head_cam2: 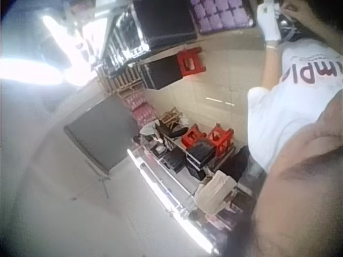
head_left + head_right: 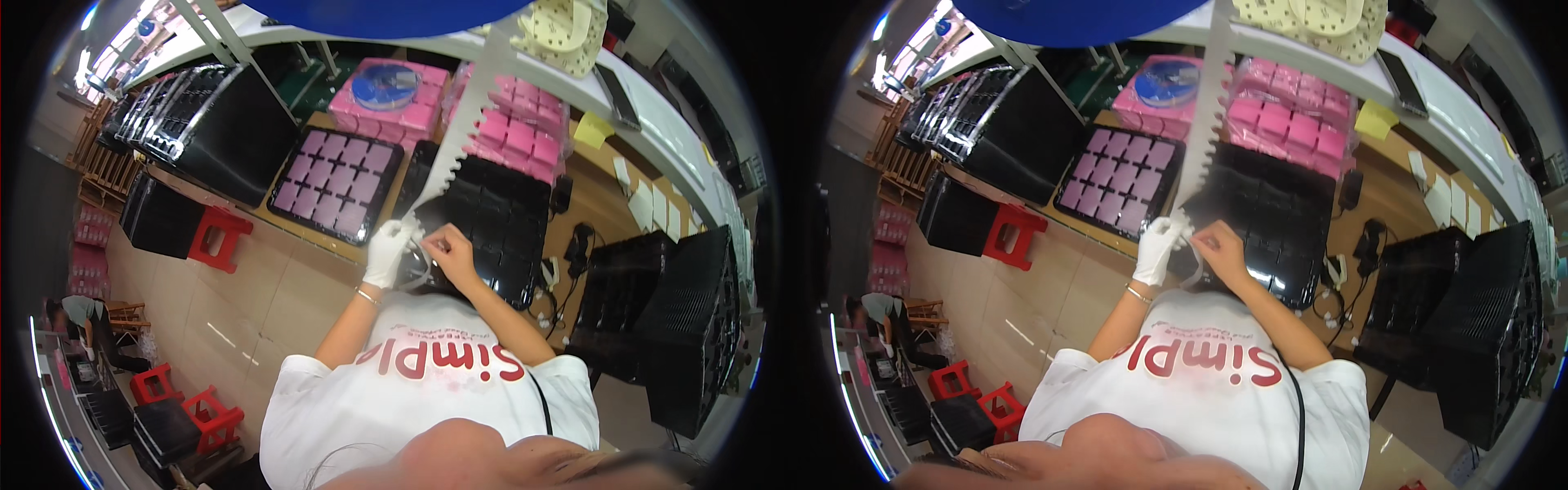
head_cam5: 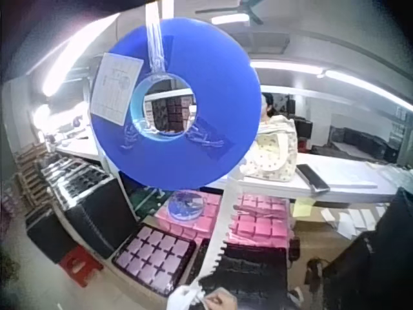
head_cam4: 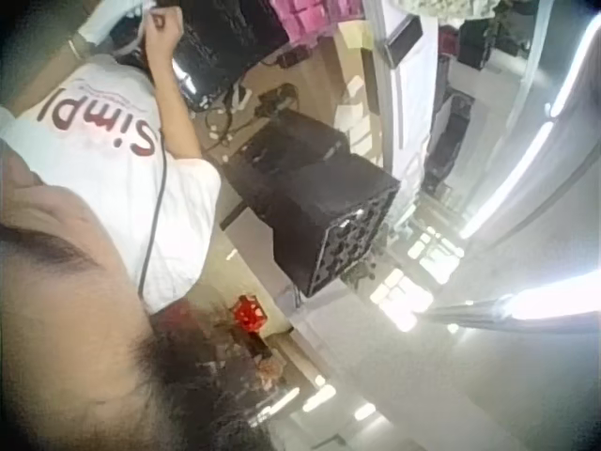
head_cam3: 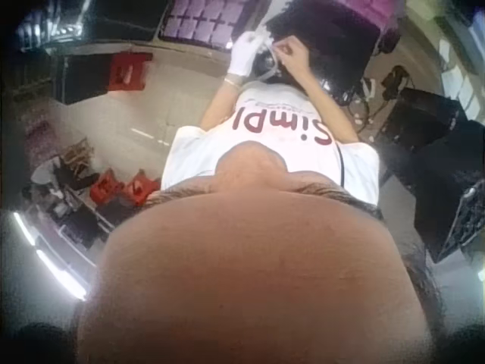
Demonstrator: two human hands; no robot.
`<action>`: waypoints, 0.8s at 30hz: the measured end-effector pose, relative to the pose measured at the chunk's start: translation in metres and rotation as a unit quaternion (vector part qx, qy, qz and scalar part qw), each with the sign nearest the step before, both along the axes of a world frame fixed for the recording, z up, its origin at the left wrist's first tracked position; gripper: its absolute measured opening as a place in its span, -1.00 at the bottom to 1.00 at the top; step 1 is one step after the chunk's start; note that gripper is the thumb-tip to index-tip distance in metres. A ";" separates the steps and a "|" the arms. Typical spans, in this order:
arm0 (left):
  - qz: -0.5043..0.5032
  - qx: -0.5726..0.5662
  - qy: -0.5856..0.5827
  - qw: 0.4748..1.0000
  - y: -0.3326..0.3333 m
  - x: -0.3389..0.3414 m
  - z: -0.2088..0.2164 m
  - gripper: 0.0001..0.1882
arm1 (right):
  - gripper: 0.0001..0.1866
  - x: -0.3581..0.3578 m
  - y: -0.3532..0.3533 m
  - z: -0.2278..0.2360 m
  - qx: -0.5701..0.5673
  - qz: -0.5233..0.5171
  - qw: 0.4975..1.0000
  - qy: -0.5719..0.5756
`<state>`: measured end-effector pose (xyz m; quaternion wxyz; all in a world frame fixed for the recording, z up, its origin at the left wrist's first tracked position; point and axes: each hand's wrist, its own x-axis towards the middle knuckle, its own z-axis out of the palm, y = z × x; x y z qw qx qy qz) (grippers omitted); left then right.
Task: The person wraps black plastic trays with pink inserts using clear packing tape. They pull tape from a dispenser, apply it to the tray, and place the wrapped unit onto a stack. The process is repeated for multiple trays.
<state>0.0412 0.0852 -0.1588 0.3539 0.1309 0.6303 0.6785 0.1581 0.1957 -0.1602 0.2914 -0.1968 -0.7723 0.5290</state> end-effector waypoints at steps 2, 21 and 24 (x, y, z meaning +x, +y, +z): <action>-0.029 -0.016 -0.006 0.999 0.008 -0.003 0.031 -0.83 | -0.91 0.000 0.008 -0.004 -0.014 0.010 1.000 0.006; -0.053 -0.103 0.023 0.993 0.014 0.021 0.001 -0.77 | -0.81 0.085 0.245 -0.068 0.047 -0.235 0.963 -0.123; -0.073 -0.107 0.001 0.992 0.015 0.030 0.000 -0.81 | -0.80 0.076 0.266 -0.071 0.072 -0.264 0.924 -0.266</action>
